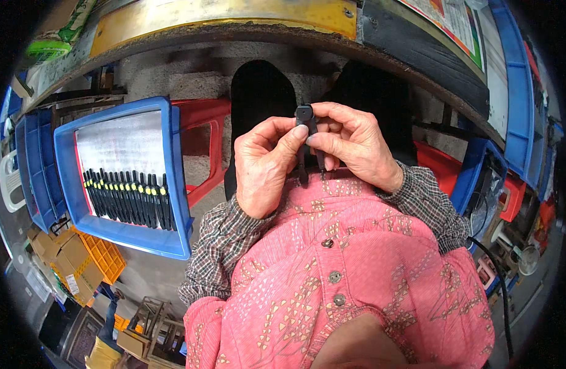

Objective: The person assembles small plastic components by fitting pieces together by hand, then places the assembled parts into a blue storage bin.

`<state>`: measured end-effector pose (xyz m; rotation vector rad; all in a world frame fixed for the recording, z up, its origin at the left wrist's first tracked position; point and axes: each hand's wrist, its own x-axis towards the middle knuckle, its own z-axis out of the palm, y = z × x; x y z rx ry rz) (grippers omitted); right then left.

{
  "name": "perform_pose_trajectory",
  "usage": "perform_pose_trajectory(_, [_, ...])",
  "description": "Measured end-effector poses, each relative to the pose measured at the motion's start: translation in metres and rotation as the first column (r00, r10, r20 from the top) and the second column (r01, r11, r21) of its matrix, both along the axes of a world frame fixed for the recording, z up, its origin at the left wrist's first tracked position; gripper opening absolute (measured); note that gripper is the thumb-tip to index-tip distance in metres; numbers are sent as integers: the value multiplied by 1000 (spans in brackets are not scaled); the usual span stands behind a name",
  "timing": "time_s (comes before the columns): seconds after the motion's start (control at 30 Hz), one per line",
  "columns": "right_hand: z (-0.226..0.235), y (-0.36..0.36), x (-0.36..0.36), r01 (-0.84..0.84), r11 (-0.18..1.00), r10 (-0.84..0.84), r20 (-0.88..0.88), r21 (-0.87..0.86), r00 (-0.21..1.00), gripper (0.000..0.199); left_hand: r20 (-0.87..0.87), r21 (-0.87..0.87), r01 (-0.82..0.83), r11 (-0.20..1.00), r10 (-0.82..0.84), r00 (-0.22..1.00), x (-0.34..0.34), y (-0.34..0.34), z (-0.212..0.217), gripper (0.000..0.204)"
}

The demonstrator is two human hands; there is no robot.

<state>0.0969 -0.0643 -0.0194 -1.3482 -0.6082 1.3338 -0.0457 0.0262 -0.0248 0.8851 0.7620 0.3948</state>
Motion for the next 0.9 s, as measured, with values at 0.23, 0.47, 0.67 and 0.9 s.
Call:
perform_pose_trajectory(0.23, [-1, 0, 0, -1, 1000, 1, 10, 26, 1000, 34, -10, 38, -34, 999, 34, 999, 4, -2, -2, 13])
perform_pose_trajectory(0.47, [-1, 0, -2, 3, 999, -4, 28, 47, 1000, 38, 20, 15, -41, 999, 40, 999, 4, -3, -2, 13])
perform_pose_trajectory(0.67, [0, -2, -1, -22, 999, 20, 93, 26, 995, 37, 38, 33, -25, 999, 23, 999, 4, -2, -5, 13])
perform_pose_trajectory(0.9, [-2, -2, -3, -25, 999, 19, 130, 39, 991, 41, 61, 46, 1, 999, -4, 998, 5, -2, -9, 12])
